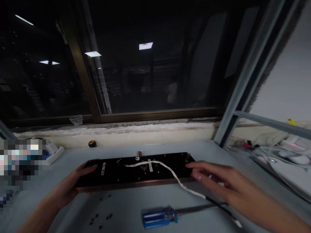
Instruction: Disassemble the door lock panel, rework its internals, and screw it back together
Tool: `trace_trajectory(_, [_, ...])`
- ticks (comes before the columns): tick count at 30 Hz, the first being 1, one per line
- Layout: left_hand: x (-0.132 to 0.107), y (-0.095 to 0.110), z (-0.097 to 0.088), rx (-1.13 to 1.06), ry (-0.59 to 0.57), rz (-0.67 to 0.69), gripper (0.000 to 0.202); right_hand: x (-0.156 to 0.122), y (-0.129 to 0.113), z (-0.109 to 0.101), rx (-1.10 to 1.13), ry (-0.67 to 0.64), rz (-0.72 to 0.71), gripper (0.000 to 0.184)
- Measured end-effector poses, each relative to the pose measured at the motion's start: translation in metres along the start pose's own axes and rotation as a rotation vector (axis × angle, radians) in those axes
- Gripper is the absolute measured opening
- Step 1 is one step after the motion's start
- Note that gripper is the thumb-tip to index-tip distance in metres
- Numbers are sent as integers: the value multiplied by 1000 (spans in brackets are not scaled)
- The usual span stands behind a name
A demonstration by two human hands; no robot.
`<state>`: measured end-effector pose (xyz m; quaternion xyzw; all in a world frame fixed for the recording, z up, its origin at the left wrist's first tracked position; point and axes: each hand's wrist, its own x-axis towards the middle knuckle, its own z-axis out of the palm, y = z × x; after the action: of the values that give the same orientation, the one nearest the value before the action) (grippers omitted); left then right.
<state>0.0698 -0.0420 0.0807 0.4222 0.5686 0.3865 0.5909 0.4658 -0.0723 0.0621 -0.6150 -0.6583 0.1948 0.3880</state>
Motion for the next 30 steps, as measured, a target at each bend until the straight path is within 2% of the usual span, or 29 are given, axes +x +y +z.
trace_trajectory(3, [1, -1, 0, -21, -26, 27, 40, 17, 8, -3, 93, 82, 101, 32])
trace_trajectory(4, [2, -1, 0, -27, -30, 41, 38, 22, 9, 0, 139, 154, 151, 34])
trace_trajectory(5, [2, -1, 1, -33, -29, 50, 36, 26, 9, 4, 203, 135, 212, 33])
trace_trajectory(7, [3, -2, 3, -40, -2, 52, 36, 28, 8, 15, 387, -7, 354, 35])
trace_trajectory(10, [3, -3, 7, -62, 48, 65, 31, 22, 5, 31, 633, -153, 500, 47])
trace_trajectory(13, [3, -2, 10, -79, 57, 84, 26, 16, 3, 37, 700, -161, 508, 48])
trace_trajectory(19, [4, -1, 7, -54, 34, 53, 28, 11, 5, 43, 743, -81, 499, 46])
trace_trajectory(25, [4, -5, 4, -81, 47, 60, 30, 14, 12, 52, 698, 56, 471, 30])
trace_trajectory(28, [2, -2, 6, -92, 25, 69, 32, 16, 15, 54, 729, 57, 434, 30])
trace_trajectory(30, [-1, 0, 5, -79, 38, 81, 33, 15, 17, 55, 795, 51, 480, 33])
